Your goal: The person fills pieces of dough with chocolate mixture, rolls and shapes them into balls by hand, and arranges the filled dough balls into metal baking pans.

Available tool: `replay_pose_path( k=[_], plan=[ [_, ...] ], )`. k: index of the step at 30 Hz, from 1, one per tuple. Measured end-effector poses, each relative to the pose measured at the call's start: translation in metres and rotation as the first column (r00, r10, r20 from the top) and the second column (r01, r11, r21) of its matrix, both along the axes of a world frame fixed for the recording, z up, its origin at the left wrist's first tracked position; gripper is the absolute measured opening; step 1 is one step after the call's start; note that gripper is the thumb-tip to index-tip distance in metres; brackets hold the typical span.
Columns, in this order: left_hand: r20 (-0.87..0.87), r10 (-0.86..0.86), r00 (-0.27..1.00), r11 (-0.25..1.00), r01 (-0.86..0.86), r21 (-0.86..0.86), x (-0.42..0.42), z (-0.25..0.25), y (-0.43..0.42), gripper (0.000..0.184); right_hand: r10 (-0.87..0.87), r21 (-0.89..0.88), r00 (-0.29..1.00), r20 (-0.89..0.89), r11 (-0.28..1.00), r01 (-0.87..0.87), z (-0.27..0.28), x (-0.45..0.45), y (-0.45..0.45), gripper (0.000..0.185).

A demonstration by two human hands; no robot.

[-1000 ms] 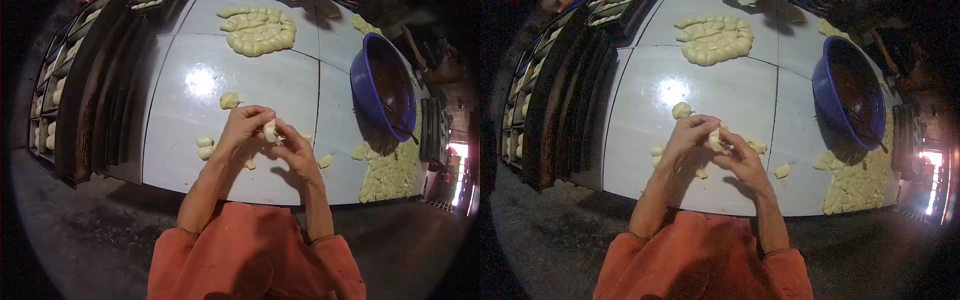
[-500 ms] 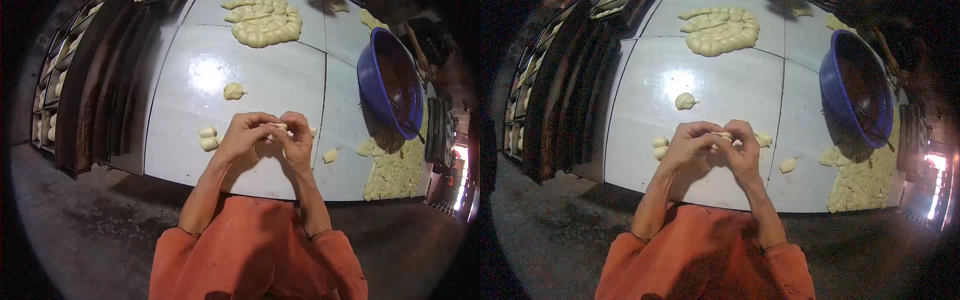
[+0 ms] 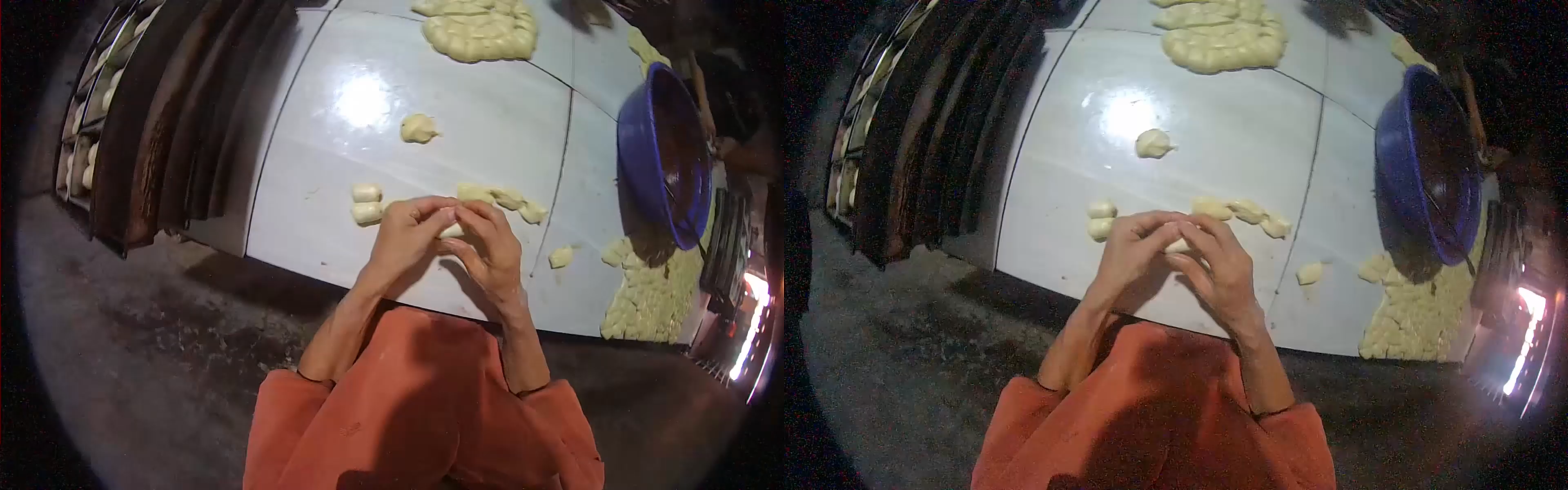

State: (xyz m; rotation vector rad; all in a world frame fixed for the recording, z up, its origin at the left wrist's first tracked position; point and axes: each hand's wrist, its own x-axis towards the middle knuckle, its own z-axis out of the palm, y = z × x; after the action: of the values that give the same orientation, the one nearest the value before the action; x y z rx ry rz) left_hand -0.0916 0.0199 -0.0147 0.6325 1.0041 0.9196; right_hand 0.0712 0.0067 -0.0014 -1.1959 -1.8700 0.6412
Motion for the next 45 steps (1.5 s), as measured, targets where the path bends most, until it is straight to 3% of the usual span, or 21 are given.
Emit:
replay_pose_path(
  k=[3,5,6,8,9,11,12,15,19,23,25,27,31,32,34,38,41,42,43,44,45],
  plan=[
    [-0.057,0.007,0.998,1.000,-0.008,-0.012,-0.016,0.002,-0.013,0.046,0.013,-0.238,0.982,-0.189,0.969,-0.059,-0.005,-0.002,-0.003,0.028],
    [-0.238,0.088,0.967,0.996,-0.079,0.047,-0.033,0.028,-0.015,0.051,-0.030,-0.289,0.975,-0.221,0.957,-0.036,-0.002,-0.014,0.009,0.026],
    [-0.368,0.137,0.920,0.974,-0.057,0.221,-0.046,0.027,-0.015,0.054,-0.147,-0.431,0.926,-0.346,0.902,-0.018,-0.002,-0.022,0.014,0.022],
    [-0.644,0.116,0.756,0.927,0.150,0.344,-0.083,0.032,-0.018,0.063,-0.286,-0.583,0.836,-0.469,0.811,-0.050,0.005,-0.042,0.027,0.019],
    [-0.766,0.172,0.620,0.854,0.293,0.429,-0.097,0.029,-0.016,0.067,-0.284,-0.583,0.836,-0.469,0.811,-0.052,0.003,-0.048,0.034,0.019],
    [-0.891,0.139,0.431,0.815,0.461,0.350,-0.113,0.029,-0.008,0.074,-0.049,-0.657,0.986,-0.160,0.750,-0.069,-0.005,-0.057,0.046,0.027],
    [-0.904,0.038,0.426,0.843,0.472,0.258,-0.116,0.026,-0.004,0.074,0.174,-0.448,0.985,0.021,0.882,-0.146,-0.012,-0.060,0.051,0.038],
    [-0.916,0.097,0.390,0.748,0.578,0.325,-0.115,0.001,0.002,0.073,0.215,-0.476,0.976,0.036,0.863,-0.172,0.008,-0.064,0.047,0.045],
    [-0.886,-0.004,0.464,0.784,0.551,0.285,-0.112,-0.002,0.011,0.051,0.317,-0.410,0.940,0.128,0.880,-0.241,0.000,-0.064,0.041,0.047],
    [-0.883,-0.006,0.469,0.831,0.494,0.257,-0.109,0.015,0.011,0.039,0.262,-0.436,0.963,-0.054,0.862,-0.259,0.005,-0.074,0.043,0.034],
    [-0.845,0.096,0.526,0.775,0.493,0.395,-0.115,0.010,0.005,0.041,0.262,-0.407,0.952,-0.160,0.861,-0.306,0.000,-0.075,0.044,0.034],
    [-0.926,0.046,0.375,0.849,0.473,0.234,-0.116,0.016,0.001,0.045,0.328,-0.395,0.941,-0.090,0.855,-0.335,-0.004,-0.077,0.045,0.038],
    [-0.907,0.118,0.404,0.848,0.434,0.304,-0.119,0.008,-0.011,0.086,0.349,-0.396,0.937,-0.006,0.860,-0.323,-0.006,-0.077,0.053,0.041],
    [-0.920,0.052,0.388,0.873,0.430,0.231,-0.121,0.010,-0.013,0.102,0.211,-0.287,0.975,0.066,0.940,-0.184,-0.007,-0.076,0.058,0.040],
    [-0.930,0.065,0.361,0.889,0.403,0.218,-0.125,0.018,-0.014,0.097,-0.018,0.019,0.960,0.280,1.000,0.013,-0.015,-0.068,0.082,0.039],
    [-0.905,0.172,0.390,0.918,0.271,0.291,-0.118,0.034,-0.008,0.074,-0.145,0.299,0.867,0.478,0.954,-0.005,-0.027,-0.056,0.132,0.035],
    [-0.786,0.289,0.546,0.893,0.143,0.427,-0.102,0.037,0.002,0.052,0.012,0.410,0.873,0.488,0.880,-0.241,-0.032,-0.043,0.152,0.031],
    [-0.755,0.286,0.590,0.900,0.104,0.423,-0.095,0.041,0.003,0.050,0.154,-0.128,0.955,0.254,0.984,-0.125,-0.011,-0.044,0.146,0.027],
    [-0.721,0.285,0.631,0.906,0.067,0.417,-0.086,0.044,0.005,0.048,0.135,-0.644,0.991,-0.023,0.756,-0.118,0.001,-0.046,0.137,0.023],
    [-0.681,0.271,0.680,0.917,0.034,0.399,-0.077,0.043,0.007,0.048,-0.116,-0.706,0.873,-0.474,0.643,-0.298,-0.002,-0.048,0.124,0.020],
    [-0.637,0.259,0.726,0.926,0.001,0.378,-0.068,0.039,0.010,0.048,-0.324,-0.723,0.724,-0.608,0.602,-0.338,0.007,-0.051,0.110,0.021]
  ],
)
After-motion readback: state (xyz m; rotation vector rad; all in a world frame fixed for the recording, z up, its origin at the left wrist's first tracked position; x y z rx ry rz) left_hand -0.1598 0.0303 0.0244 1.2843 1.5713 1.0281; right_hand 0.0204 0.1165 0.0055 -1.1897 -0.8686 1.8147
